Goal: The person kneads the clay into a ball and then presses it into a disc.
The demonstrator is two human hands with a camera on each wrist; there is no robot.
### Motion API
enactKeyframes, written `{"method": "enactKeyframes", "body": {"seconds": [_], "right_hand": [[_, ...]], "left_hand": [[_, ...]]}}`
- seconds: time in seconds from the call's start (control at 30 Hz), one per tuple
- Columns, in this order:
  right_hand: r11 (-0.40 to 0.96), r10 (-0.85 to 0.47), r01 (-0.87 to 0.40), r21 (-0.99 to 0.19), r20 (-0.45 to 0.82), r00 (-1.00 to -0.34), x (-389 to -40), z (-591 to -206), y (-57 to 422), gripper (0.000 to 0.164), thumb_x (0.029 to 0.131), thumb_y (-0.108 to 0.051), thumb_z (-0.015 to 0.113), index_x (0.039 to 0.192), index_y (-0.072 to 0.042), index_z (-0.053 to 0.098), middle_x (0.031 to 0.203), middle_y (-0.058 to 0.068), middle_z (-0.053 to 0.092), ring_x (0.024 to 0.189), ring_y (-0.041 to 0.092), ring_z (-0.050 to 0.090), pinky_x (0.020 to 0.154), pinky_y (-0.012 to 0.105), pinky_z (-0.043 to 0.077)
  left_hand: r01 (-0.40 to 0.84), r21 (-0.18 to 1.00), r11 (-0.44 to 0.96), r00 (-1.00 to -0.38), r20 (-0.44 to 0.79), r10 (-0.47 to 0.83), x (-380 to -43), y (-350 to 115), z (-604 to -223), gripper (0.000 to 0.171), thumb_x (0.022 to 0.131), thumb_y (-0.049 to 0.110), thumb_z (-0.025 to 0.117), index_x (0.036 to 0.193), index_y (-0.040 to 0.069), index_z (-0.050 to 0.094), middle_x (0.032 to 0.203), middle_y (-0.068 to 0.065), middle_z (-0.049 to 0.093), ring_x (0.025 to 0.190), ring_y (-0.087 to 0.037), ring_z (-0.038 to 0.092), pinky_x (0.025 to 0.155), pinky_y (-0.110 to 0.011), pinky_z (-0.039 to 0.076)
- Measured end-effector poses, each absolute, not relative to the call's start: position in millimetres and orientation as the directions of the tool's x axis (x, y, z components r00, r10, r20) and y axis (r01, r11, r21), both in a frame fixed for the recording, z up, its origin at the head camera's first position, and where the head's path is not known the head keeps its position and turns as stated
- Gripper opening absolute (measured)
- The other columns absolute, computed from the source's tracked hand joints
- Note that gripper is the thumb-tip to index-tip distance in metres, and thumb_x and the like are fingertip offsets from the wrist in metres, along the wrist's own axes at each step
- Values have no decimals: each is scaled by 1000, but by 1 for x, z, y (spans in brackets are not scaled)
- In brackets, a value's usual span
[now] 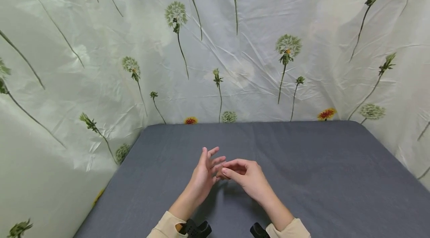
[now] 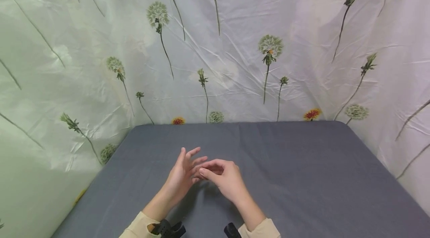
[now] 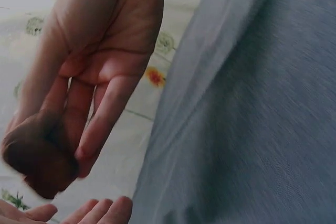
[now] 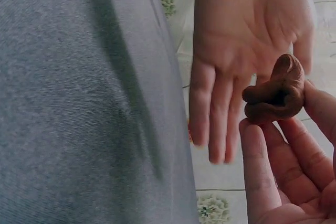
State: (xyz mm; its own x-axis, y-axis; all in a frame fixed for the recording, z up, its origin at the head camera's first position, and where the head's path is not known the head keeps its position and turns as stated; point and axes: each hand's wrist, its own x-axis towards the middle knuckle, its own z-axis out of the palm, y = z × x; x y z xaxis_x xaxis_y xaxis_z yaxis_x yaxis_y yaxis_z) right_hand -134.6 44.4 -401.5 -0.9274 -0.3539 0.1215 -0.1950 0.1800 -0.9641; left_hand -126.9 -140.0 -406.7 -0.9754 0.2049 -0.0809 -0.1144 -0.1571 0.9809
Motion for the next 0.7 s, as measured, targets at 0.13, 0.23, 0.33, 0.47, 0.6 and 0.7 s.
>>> {"method": "enactKeyframes", "body": {"seconds": [0.13, 0.23, 0.33, 0.47, 0.6, 0.7], "right_hand": [[193, -319, -231, -954, 162, -934, -136, -396, 43, 26, 100, -25, 80, 117, -6, 82, 115, 12, 82, 100, 14, 79, 83, 24, 61], [212, -268, -249, -945, 189, -945, -137, -393, 42, 27, 100, -27, 79, 117, -7, 83, 113, 11, 83, 101, 16, 79, 81, 23, 60], [217, -199, -257, -942, 215, -956, -138, -393, 37, 24, 99, -26, 80, 116, -9, 84, 109, 9, 84, 99, 17, 80, 81, 21, 60], [245, -125, -317, -916, 294, -948, -139, -394, 31, 22, 102, -22, 76, 119, -10, 84, 115, 7, 83, 105, 21, 80, 84, 22, 60], [322, -115, -392, -862, 375, -920, -138, -394, 27, 34, 113, -23, 59, 137, -4, 73, 139, 10, 74, 129, 30, 71, 100, 41, 61], [343, -153, -402, -849, 372, -916, -139, -392, 26, 46, 118, -25, 43, 154, 2, 55, 159, 13, 57, 147, 34, 54, 116, 56, 48]], "left_hand": [[-93, 977, -189, -982, -59, 180, -137, -125, -401, 96, 104, 83, 17, 171, 14, 23, 169, -24, 39, 153, -40, 45, 110, -43, 45], [-71, 974, -216, -986, -36, 163, -143, -117, -398, 94, 105, 81, 15, 171, 14, 24, 168, -23, 41, 158, -40, 39, 106, -38, 47], [-43, 970, -241, -992, -13, 125, -148, -111, -395, 95, 104, 83, 16, 171, 15, 24, 168, -21, 41, 161, -40, 34, 108, -42, 47], [2, 967, -253, -998, 19, 61, -153, -104, -392, 91, 106, 80, 16, 171, 16, 24, 171, -19, 37, 163, -38, 29, 121, -57, 38], [49, 973, -225, -998, 59, 38, -153, -96, -389, 81, 111, 70, 12, 173, 18, 17, 177, -16, 27, 167, -36, 21, 130, -66, 20], [84, 976, -200, -994, 97, 54, -151, -91, -387, 78, 112, 67, 9, 175, 20, 8, 180, -15, 16, 169, -34, 10, 132, -68, 11]]}}
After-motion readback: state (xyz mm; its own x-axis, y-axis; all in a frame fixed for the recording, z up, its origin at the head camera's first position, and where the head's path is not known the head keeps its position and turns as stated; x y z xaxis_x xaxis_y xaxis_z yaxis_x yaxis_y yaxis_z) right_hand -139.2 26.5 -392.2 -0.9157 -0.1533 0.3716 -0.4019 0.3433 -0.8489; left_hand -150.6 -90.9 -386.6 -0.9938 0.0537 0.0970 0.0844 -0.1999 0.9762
